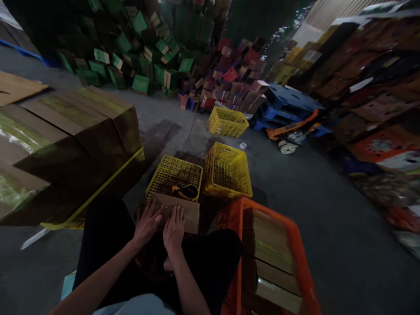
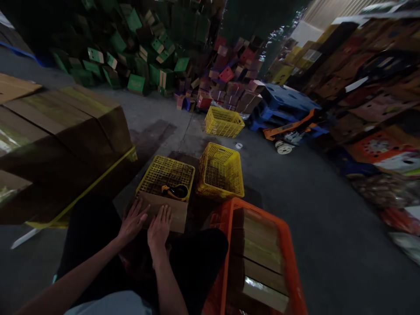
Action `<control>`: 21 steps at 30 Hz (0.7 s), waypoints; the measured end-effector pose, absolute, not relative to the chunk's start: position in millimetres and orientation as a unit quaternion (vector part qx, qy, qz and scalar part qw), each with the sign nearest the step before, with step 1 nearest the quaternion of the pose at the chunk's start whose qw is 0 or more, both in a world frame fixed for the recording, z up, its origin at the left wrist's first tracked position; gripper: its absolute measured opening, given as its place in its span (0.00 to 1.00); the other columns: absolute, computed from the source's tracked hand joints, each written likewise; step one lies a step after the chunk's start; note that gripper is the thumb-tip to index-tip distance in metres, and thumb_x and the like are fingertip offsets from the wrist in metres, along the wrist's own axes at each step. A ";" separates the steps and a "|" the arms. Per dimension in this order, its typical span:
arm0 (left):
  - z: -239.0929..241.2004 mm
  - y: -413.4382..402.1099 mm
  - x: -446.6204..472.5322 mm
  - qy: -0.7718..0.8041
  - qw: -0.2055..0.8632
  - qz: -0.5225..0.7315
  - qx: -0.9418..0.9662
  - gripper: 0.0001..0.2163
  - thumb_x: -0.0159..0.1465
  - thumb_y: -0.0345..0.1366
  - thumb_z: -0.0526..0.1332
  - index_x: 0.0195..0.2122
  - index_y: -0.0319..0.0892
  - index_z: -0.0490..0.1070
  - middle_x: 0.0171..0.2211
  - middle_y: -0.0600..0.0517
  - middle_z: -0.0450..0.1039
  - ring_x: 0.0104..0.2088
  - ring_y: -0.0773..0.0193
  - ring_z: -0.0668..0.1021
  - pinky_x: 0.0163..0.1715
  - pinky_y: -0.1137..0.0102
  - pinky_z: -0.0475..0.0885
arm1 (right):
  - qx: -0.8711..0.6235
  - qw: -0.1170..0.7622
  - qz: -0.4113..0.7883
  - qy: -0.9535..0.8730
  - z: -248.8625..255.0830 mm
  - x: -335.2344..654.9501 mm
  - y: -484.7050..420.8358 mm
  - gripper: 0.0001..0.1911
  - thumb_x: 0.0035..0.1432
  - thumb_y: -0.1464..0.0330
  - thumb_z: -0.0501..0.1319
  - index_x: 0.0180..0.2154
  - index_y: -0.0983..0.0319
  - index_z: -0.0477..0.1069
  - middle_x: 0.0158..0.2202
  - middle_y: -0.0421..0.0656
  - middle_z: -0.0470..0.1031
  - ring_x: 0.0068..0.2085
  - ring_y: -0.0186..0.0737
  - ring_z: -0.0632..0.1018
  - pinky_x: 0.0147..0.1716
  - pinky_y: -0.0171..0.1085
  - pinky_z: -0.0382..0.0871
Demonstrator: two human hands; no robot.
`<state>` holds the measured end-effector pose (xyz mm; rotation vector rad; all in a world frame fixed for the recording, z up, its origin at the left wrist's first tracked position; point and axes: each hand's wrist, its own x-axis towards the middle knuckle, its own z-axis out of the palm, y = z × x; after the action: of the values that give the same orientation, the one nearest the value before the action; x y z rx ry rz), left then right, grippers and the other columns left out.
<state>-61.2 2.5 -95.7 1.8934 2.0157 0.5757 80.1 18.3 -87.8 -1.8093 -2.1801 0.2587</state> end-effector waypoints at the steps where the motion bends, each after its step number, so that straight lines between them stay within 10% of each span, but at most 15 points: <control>1: -94.8 2.2 -62.5 0.700 0.171 0.201 0.663 0.21 0.74 0.43 0.48 0.68 0.57 0.58 0.73 0.51 0.44 0.72 0.48 0.49 0.64 0.39 0.51 | -0.615 0.149 0.097 -0.768 -89.0 74.6 17.2 0.28 0.71 0.67 0.45 0.68 0.70 0.54 0.70 0.53 0.56 0.72 0.50 0.52 0.68 0.53 0.48; 11: -96.8 0.2 -69.3 0.685 0.139 0.212 0.682 0.24 0.74 0.42 0.48 0.71 0.52 0.51 0.73 0.50 0.43 0.72 0.52 0.48 0.67 0.46 0.47 | -0.528 0.121 0.114 -0.833 -76.9 85.4 30.2 0.29 0.73 0.60 0.45 0.71 0.56 0.42 0.72 0.43 0.51 0.72 0.40 0.52 0.69 0.53 0.45; 21: -96.3 -1.8 -66.2 0.692 0.070 0.174 0.697 0.26 0.74 0.45 0.51 0.72 0.50 0.50 0.72 0.45 0.47 0.72 0.50 0.50 0.66 0.42 0.47 | -0.621 0.118 0.044 -0.774 -83.7 184.8 38.5 0.31 0.73 0.54 0.41 0.71 0.60 0.48 0.71 0.47 0.54 0.71 0.50 0.56 0.66 0.56 0.53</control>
<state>-66.2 -1.8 -96.3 2.0980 2.0819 0.5235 184.8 38.5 -83.7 -1.8159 -2.2646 0.1291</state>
